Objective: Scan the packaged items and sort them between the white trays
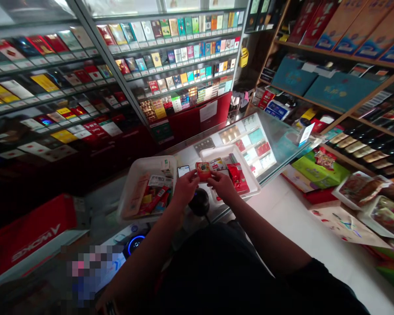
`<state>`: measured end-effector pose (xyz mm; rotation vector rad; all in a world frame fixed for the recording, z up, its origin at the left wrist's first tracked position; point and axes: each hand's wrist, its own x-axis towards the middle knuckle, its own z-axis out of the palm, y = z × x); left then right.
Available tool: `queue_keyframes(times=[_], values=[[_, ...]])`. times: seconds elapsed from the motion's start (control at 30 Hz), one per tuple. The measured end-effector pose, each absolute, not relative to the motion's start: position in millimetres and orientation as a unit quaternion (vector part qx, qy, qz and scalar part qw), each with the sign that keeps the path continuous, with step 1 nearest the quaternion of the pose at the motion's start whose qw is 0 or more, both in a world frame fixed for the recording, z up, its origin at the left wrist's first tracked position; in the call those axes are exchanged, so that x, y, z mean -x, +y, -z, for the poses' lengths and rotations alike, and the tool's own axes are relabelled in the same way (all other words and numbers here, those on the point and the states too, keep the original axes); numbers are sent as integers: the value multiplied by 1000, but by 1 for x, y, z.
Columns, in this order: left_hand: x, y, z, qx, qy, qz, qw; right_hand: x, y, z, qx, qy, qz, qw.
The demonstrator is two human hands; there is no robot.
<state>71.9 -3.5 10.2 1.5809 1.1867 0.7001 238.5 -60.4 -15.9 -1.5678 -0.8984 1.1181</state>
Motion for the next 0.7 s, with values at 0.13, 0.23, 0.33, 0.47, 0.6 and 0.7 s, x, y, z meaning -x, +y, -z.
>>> queue_keyframes(times=[0.13, 0.23, 0.33, 0.47, 0.6, 0.7], values=[[-57, -8, -5, -607, 530, -338, 486, -219, -53, 19, 665, -411, -400, 478], [-47, -9, -7, -614, 539, -339, 466, -209, -49, 14, 666, -454, -361, 470], [-37, -9, -7, -648, 538, -332, 424, -202, -44, 7, 664, -492, -329, 457], [-27, -9, 6, -646, 552, -340, 404, -199, -35, 6, 676, -530, -320, 400], [-18, -10, 26, -649, 560, -332, 393, -198, -25, 16, 670, -565, -326, 356], [-12, -11, 37, -658, 567, -317, 382, -199, -21, 25, 667, -561, -346, 347]])
